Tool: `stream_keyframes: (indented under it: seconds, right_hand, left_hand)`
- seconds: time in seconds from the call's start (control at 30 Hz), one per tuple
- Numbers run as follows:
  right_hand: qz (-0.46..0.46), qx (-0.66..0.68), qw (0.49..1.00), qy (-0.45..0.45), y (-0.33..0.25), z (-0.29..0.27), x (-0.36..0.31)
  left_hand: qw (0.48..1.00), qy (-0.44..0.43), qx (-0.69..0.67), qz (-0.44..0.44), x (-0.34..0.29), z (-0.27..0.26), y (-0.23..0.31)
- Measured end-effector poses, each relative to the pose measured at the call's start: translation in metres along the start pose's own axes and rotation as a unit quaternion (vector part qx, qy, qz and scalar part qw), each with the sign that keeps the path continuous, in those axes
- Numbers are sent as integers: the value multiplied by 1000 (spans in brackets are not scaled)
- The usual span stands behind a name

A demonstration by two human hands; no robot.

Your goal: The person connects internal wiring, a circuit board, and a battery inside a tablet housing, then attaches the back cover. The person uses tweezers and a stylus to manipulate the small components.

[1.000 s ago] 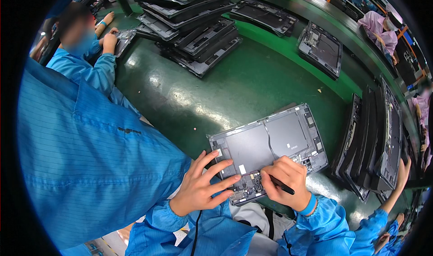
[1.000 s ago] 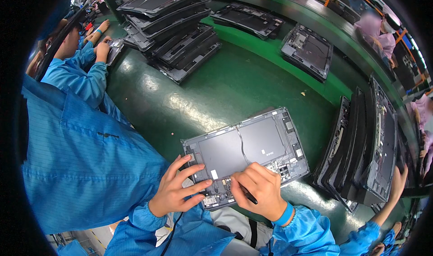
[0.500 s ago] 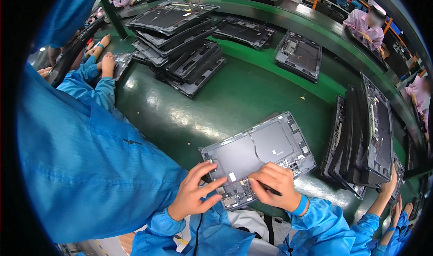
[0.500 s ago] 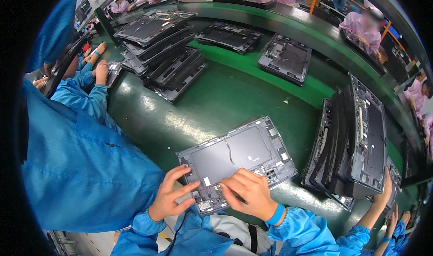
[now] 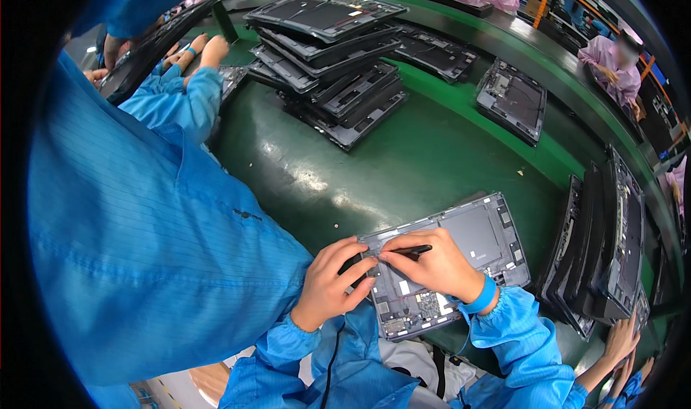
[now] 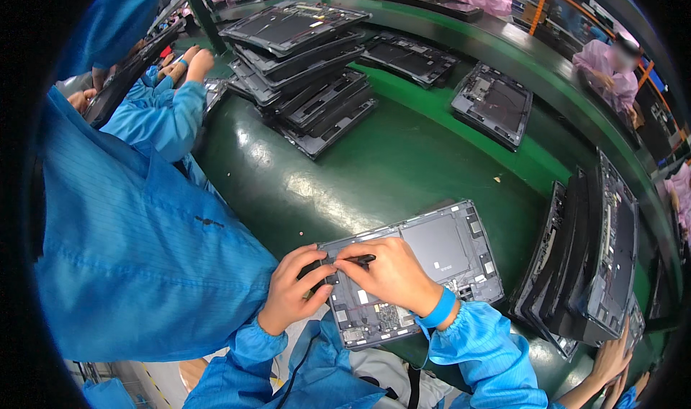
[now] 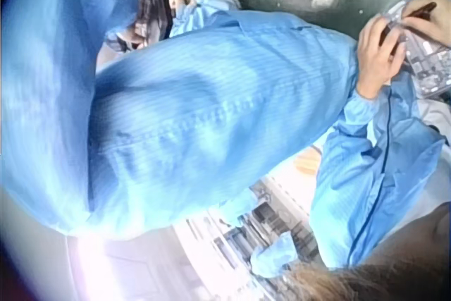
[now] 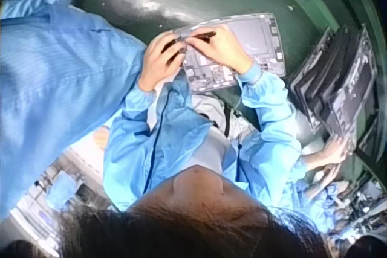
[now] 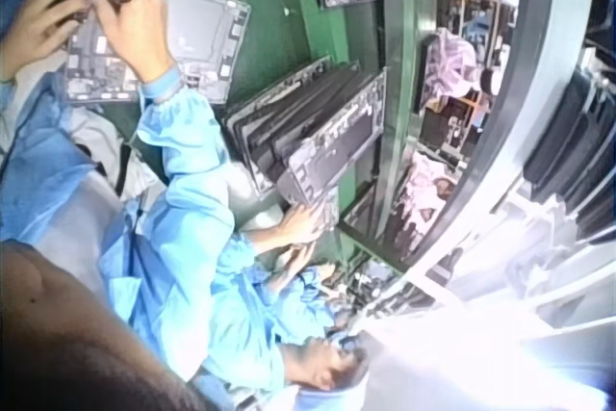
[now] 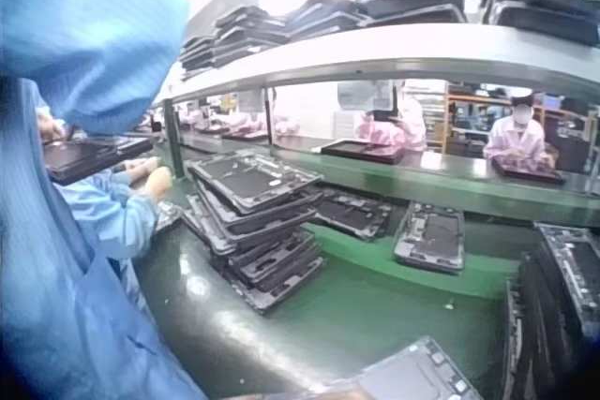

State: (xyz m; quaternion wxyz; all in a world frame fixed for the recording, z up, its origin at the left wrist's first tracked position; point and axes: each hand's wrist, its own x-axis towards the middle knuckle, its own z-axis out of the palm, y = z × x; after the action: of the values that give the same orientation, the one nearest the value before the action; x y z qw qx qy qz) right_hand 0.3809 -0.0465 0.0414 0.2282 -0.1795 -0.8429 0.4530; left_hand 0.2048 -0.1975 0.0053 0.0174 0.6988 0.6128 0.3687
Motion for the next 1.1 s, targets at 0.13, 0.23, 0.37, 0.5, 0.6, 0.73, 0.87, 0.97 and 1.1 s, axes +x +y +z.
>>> stream_keyframes:
  seconds: [0.13, 0.23, 0.37, 0.5, 0.6, 0.73, 0.87, 0.97, 1.1]
  right_hand:
    - [-35, -3, 999, -9, -3, -1, 5]
    - [-41, -38, 998, -3, -6, -2, 9]
    - [-13, -80, 997, -9, -7, -1, 9]
    - [9, -92, 996, 20, -8, 6, 4]
    - [10, -110, 993, 30, -12, 8, 3]
    - [-21, -133, 990, 28, -16, 8, 1]
    - [-50, -133, 988, 52, -19, 12, -8]
    - [-54, -136, 986, 80, -22, 16, -13]
    - [-39, -166, 981, 89, -30, 19, -18]
  left_hand:
    - [1000, 15, -6, -1, -3, 0, -3]
    - [1000, 19, -7, -4, 0, 0, -4]
    - [999, 33, -15, -2, -2, 7, -8]
    - [999, 41, -13, 3, -3, 7, -5]
    - [999, 47, -4, 8, -5, 9, -5]
    - [999, 52, -4, 9, -7, 11, -5]
    - [999, 30, 11, -3, -7, 9, -2]
    - [999, -6, 44, -12, -1, 0, 5]
    - [995, -47, 85, -19, 6, -9, 12]
